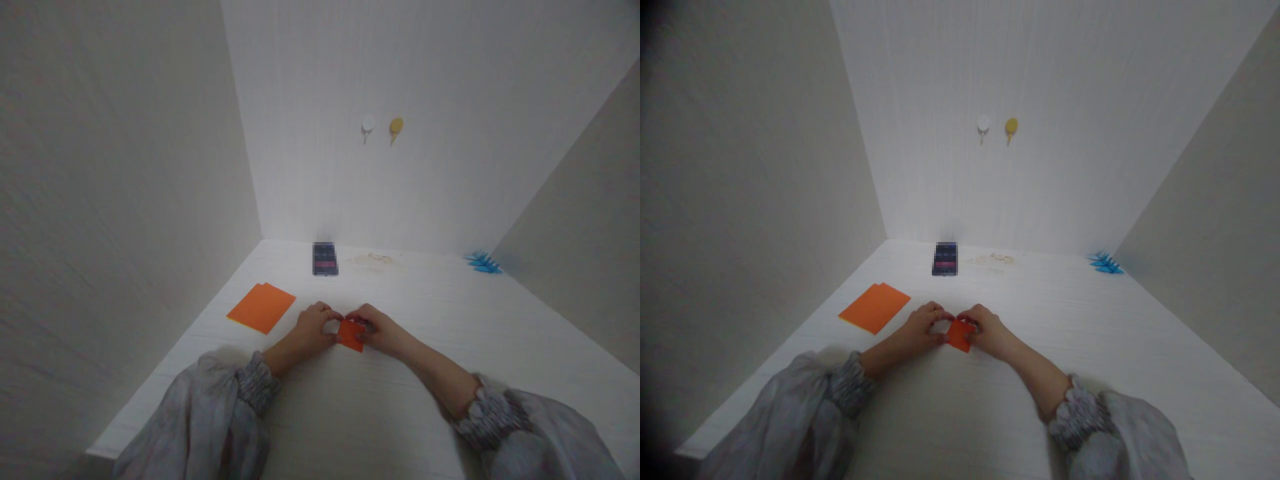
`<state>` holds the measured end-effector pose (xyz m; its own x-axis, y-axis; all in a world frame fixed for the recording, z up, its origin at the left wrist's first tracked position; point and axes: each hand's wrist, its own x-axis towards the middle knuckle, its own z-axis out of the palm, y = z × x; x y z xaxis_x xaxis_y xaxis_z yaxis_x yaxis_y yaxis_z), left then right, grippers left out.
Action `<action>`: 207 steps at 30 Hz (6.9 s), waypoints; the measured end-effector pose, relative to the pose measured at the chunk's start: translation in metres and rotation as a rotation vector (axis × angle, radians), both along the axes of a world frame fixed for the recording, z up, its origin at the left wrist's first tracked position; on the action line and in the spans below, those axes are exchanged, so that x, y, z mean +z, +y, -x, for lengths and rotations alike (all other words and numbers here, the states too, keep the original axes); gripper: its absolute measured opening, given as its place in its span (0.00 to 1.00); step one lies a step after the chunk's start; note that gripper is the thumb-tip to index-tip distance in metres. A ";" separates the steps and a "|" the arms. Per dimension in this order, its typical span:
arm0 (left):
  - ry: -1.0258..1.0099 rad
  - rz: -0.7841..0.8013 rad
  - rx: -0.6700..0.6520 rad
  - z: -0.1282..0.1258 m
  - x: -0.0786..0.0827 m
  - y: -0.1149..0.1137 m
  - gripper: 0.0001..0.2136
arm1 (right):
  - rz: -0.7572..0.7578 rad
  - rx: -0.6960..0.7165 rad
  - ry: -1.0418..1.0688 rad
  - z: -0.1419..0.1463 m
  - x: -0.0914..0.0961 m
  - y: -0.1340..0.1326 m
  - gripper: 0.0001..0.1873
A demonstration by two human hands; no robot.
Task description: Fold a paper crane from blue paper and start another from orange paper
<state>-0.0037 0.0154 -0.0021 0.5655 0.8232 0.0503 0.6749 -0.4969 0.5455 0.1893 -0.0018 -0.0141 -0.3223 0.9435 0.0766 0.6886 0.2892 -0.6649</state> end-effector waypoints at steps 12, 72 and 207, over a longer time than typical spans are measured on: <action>-0.075 -0.002 -0.060 0.001 0.003 -0.004 0.18 | -0.130 0.044 -0.094 0.001 0.003 -0.012 0.16; 0.016 -0.333 -0.338 0.009 0.006 -0.012 0.10 | -0.298 0.424 -0.014 -0.010 0.010 -0.017 0.07; 0.264 -0.480 -0.367 0.006 0.010 -0.020 0.09 | -0.249 0.330 -0.004 -0.010 0.015 -0.024 0.12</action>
<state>-0.0094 -0.0041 0.0078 0.8490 0.4950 0.1848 0.4958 -0.8673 0.0452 0.1995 -0.0255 0.0006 -0.6056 0.7420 0.2876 0.5343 0.6469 -0.5441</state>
